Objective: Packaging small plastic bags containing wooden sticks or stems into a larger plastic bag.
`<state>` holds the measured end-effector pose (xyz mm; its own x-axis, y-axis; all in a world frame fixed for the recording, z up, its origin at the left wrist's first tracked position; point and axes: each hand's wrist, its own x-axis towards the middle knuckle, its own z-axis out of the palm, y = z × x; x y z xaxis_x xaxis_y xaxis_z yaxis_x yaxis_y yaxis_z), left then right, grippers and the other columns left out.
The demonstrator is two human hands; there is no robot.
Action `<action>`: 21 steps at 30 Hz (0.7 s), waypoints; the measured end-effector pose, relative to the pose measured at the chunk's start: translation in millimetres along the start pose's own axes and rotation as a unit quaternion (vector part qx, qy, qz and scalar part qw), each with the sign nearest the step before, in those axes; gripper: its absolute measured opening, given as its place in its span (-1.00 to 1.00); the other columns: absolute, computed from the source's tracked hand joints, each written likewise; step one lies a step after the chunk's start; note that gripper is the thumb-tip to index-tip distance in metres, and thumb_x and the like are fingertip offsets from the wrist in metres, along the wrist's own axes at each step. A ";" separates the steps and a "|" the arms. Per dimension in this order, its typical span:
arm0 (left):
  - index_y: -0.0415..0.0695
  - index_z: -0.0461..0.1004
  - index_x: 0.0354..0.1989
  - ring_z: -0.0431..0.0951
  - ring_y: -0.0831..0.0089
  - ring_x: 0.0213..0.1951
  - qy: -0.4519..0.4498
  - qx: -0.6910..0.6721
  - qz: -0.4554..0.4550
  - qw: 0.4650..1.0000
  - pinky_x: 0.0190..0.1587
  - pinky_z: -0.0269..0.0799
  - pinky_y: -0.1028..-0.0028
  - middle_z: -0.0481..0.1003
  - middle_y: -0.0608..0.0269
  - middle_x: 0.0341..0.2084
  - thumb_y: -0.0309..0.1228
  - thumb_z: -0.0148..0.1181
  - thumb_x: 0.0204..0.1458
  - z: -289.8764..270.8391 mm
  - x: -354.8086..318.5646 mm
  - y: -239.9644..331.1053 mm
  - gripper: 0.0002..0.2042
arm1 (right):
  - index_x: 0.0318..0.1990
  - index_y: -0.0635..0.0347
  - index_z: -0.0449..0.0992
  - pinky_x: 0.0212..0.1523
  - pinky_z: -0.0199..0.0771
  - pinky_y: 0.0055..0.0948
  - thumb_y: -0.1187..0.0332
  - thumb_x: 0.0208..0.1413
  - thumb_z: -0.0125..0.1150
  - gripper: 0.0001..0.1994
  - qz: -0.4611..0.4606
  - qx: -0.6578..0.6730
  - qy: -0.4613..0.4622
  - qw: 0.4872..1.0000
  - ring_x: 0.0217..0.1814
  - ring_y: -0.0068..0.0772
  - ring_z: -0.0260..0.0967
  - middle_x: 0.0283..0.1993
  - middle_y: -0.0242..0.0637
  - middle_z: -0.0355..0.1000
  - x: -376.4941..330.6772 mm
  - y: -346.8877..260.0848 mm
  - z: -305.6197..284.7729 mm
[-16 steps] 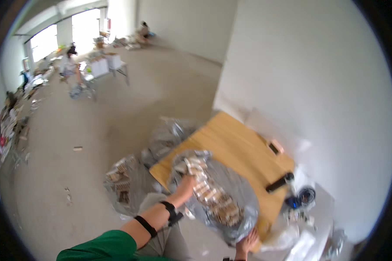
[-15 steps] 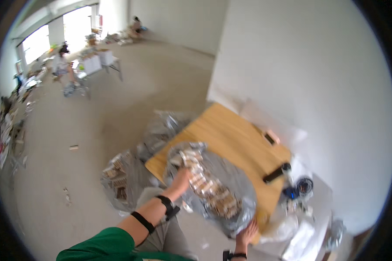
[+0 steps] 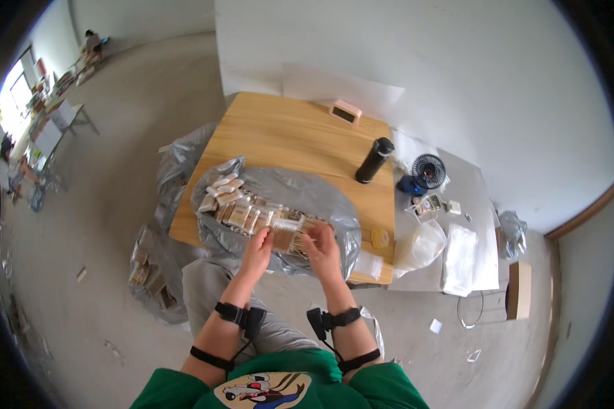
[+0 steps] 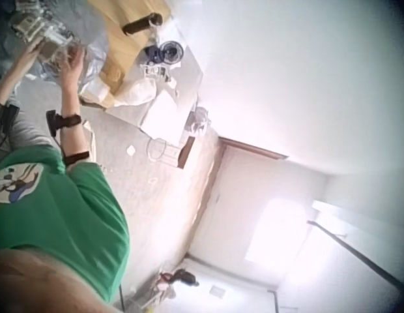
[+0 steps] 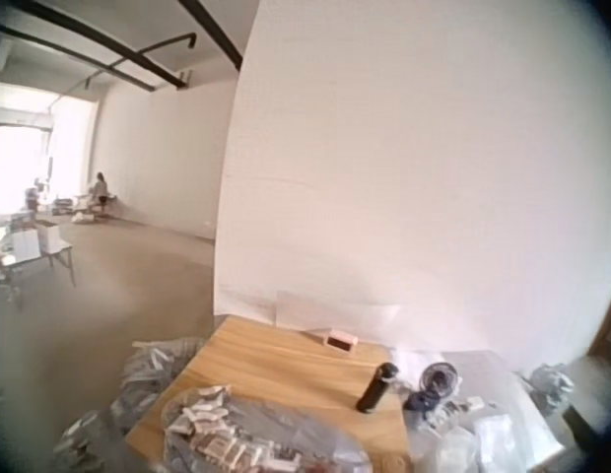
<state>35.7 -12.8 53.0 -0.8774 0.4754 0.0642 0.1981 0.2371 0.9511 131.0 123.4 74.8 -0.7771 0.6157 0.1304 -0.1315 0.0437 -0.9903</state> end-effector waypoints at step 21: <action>-0.17 0.43 -0.45 0.41 0.62 -0.50 -0.100 -0.337 -0.215 0.911 -0.42 0.29 0.59 0.48 0.32 -0.55 -0.39 0.04 0.12 2.2 -28.3 7.3 -0.85 | -0.29 0.21 0.54 -0.29 0.45 -0.35 0.54 -0.13 0.24 -0.82 -0.274 -0.351 -0.010 0.895 -0.29 -0.21 0.41 -0.29 -0.28 0.43 -38.5 -11.5 14.2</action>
<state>63.0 -22.6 57.5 -0.7001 0.6218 -0.3510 -0.5176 -0.1034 0.8494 153.6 88.0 81.8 -0.7259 0.3368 0.5997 -0.0820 0.8233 -0.5617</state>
